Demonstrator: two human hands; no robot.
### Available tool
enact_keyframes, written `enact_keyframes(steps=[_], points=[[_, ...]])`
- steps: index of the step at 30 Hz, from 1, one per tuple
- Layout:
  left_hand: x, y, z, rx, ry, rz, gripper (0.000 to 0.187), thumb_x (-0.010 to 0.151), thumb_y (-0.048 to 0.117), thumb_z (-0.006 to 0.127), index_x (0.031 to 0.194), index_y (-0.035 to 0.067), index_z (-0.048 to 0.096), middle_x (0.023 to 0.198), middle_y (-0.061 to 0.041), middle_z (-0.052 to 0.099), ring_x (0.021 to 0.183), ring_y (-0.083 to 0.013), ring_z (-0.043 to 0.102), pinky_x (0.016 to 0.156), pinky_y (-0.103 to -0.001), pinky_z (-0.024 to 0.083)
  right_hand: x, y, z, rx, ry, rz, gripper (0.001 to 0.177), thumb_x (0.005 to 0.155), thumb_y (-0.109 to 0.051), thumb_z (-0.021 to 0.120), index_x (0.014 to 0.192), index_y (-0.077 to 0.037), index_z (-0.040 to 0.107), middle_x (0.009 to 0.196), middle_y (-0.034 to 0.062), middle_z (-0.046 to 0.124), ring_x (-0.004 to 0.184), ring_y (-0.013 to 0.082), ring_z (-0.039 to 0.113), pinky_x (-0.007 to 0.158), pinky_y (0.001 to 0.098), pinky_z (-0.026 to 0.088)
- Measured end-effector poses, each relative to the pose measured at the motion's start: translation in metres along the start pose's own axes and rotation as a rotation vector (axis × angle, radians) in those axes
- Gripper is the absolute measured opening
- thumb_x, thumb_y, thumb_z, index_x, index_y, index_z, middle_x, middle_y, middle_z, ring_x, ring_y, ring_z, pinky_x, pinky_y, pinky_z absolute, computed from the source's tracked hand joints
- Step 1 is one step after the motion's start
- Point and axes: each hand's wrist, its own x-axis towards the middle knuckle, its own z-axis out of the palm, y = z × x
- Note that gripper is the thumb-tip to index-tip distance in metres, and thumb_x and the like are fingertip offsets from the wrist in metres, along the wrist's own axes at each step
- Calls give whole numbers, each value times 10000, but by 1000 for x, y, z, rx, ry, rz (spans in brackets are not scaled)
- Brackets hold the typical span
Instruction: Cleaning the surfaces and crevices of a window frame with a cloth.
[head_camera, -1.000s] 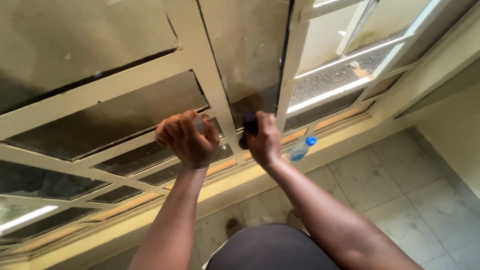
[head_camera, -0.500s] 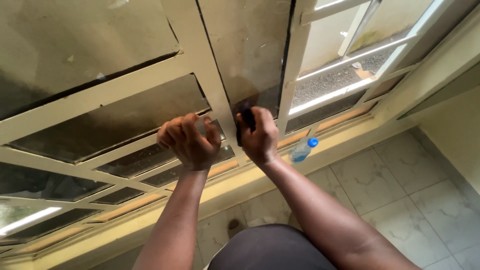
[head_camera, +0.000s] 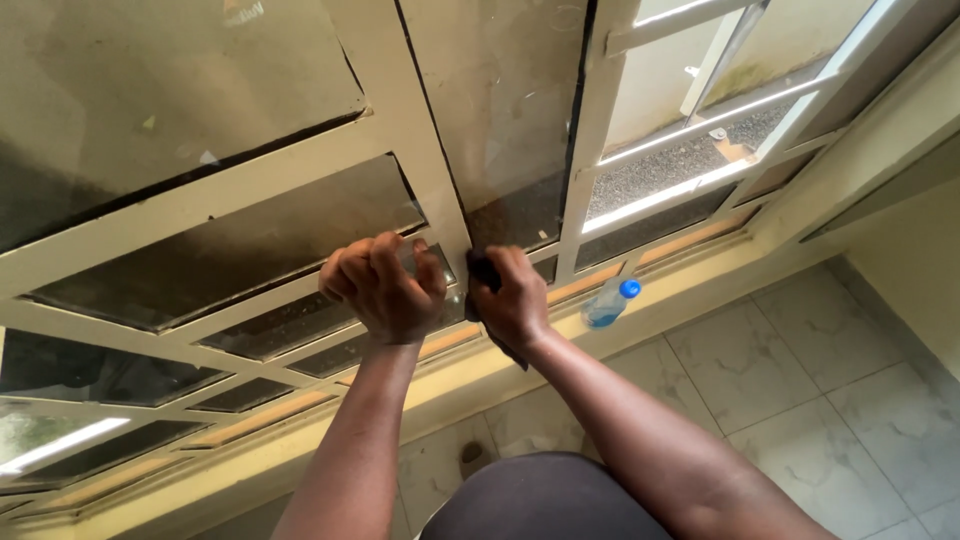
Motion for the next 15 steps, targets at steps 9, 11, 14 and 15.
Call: enact_keyframes(steps=[9,11,14,15], points=[[0,2,-3,13,-5,-4,214,998,332,609,1041,124,584,1022,-92,485,1068,-327,471,954,-500,321,-12,-5,-5,4,-52,138,294,825,-148,712,1117,-120,713,994,154,714,884,367,710,761,427,573],[2,3,-3,5,-6,2,214,1001,336,605,1045,128,587,1024,-92,481,1071,-325,470,960,-500,324,-9,4,-12,-31,-44,174,290,811,-138,711,1100,-117,723,987,159,719,889,367,711,770,432,570],[1,1,-2,6,-8,0,209,1010,340,604,1047,135,588,1029,-84,479,1075,-318,469,970,-498,331,-3,24,-18,-71,32,227,243,827,-147,715,1064,-95,717,972,159,728,901,361,718,793,436,568],[0,1,-1,4,-10,-11,204,1017,339,607,1047,138,587,1032,-77,479,1077,-312,469,973,-496,335,-1,33,-21,-86,105,245,210,856,-166,720,1044,-76,701,963,155,731,908,355,724,807,435,569]])
